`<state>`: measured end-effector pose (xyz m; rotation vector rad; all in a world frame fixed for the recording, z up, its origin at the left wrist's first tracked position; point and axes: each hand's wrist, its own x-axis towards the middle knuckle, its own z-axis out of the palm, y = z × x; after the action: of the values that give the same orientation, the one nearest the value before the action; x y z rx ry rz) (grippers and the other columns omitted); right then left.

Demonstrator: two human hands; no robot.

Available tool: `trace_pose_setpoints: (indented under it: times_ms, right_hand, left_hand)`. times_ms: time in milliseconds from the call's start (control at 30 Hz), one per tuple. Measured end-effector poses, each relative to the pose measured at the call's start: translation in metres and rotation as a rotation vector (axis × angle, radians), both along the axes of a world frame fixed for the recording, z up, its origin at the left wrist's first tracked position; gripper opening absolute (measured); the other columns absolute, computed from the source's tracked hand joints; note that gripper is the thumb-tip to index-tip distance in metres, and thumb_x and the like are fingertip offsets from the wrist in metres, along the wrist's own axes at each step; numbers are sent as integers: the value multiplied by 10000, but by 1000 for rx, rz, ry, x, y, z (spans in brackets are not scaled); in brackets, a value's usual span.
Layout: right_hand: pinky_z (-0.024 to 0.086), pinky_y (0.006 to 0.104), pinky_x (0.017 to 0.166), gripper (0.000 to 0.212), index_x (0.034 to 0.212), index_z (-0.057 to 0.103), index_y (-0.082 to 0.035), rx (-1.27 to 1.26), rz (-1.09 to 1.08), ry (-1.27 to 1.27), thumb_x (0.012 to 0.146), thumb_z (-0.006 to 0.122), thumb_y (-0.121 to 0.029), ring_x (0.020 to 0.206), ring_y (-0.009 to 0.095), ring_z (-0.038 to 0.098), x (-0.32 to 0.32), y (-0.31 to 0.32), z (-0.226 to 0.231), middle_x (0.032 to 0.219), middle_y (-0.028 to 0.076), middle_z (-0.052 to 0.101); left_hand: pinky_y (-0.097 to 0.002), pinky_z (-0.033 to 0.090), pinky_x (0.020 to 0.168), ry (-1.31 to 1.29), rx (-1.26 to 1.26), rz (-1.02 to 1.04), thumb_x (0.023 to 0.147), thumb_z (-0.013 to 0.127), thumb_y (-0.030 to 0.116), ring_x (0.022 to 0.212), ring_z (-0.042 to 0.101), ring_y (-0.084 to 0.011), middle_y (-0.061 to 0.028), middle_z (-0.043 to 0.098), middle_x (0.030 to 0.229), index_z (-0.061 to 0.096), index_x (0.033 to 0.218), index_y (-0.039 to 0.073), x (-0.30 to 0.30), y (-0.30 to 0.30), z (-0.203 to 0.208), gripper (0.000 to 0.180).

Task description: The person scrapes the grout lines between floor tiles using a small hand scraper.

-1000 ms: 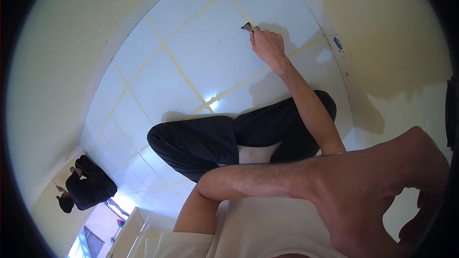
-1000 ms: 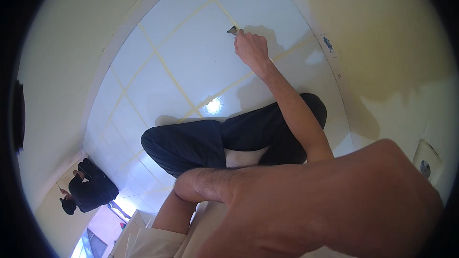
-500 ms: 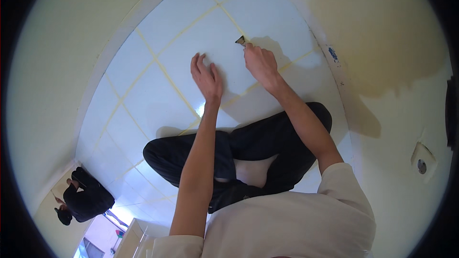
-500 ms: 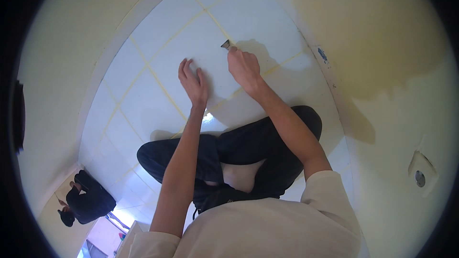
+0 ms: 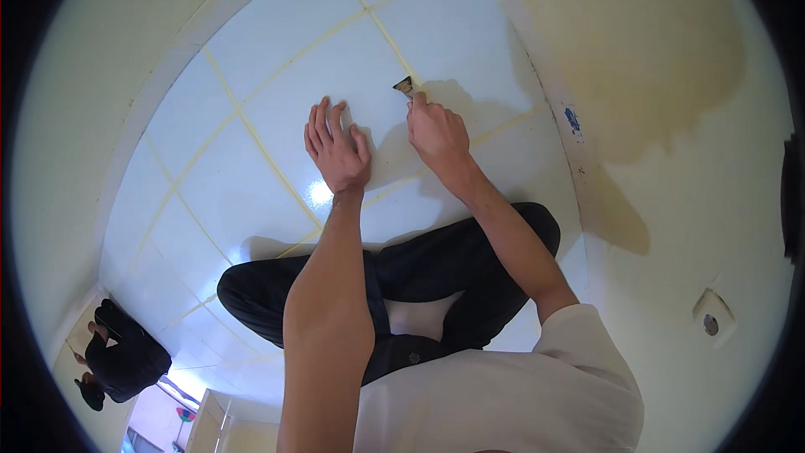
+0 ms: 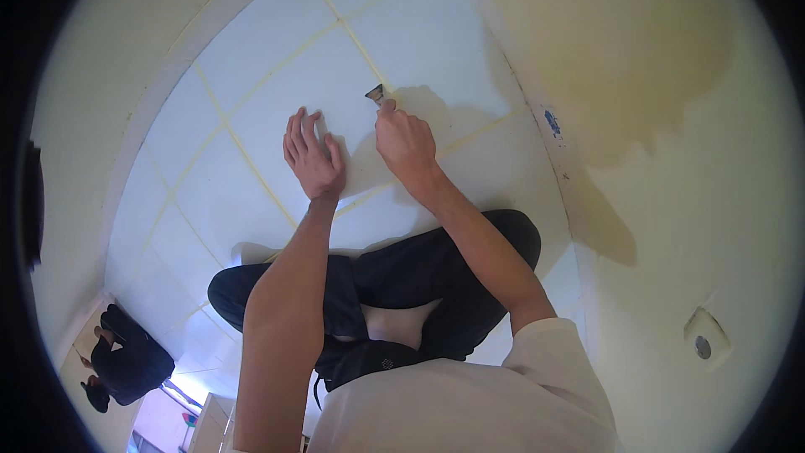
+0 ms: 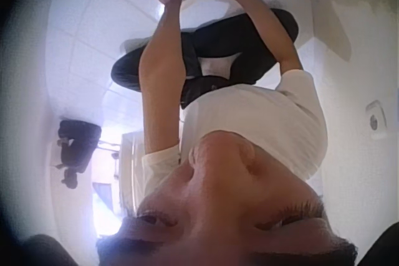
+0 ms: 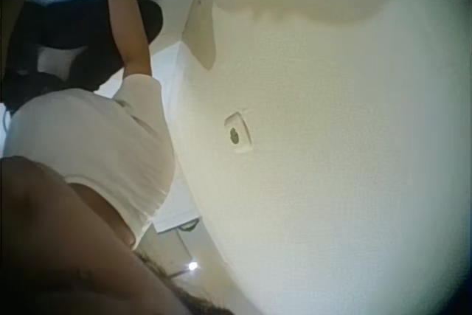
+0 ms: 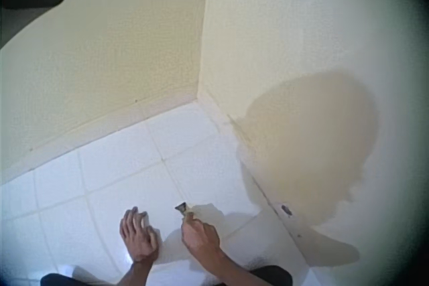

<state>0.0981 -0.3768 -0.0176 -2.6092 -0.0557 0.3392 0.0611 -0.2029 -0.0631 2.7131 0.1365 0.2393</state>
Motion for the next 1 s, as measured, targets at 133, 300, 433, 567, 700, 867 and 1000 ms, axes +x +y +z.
trace_pose_setpoints:
  times_ms: [133,300,433,567,700,867,1000]
  right_hand:
    - [538,510,546,243,932,574,21,58,-30,-55,1046,531,-189,599,419,673,0,-2,-9,663,216,657]
    - [533,512,554,247,924,580,22,45,-22,-27,1047,530,-187,600,420,665,1,-4,-4,654,217,647]
    - [534,510,574,249,930,591,24,51,-34,-16,1046,531,-188,621,426,663,2,-2,-2,666,219,650]
    - [535,512,587,259,911,599,26,59,-6,5,1043,533,-186,640,431,666,2,-6,3,677,223,653]
    - [527,520,595,277,883,604,29,93,-59,-2,1043,530,-186,645,439,656,3,-6,0,682,238,645]
    - [521,521,599,281,883,601,31,106,-58,37,1043,530,-188,644,448,647,6,-7,3,688,246,640]
    - [522,528,609,282,897,611,31,80,-43,39,1045,528,-194,656,449,650,8,-8,6,696,246,645]
  left_hand:
    - [-507,207,1239,5,-2,-2,952,522,191,1497,335,-301,-98,427,1568,527,1401,132,2,-2,-3,453]
    - [-503,200,1243,23,5,2,952,524,195,1501,332,-291,-94,426,1569,522,1404,135,3,-2,-1,456]
    - [-501,195,1246,25,11,4,956,521,196,1503,328,-287,-92,424,1570,517,1408,142,2,0,-1,455]
    - [-502,194,1247,39,21,2,960,519,199,1503,326,-287,-88,420,1574,515,1409,148,1,-2,-2,452]
    - [-504,195,1246,33,11,3,962,519,201,1502,328,-288,-83,422,1572,515,1408,150,1,-3,-2,449]
    - [-503,201,1243,27,12,2,959,521,196,1500,330,-288,-88,424,1569,517,1408,147,-1,-1,-3,452]
    - [-504,202,1242,17,1,3,955,523,190,1497,335,-289,-88,428,1565,520,1403,145,2,0,-2,450]
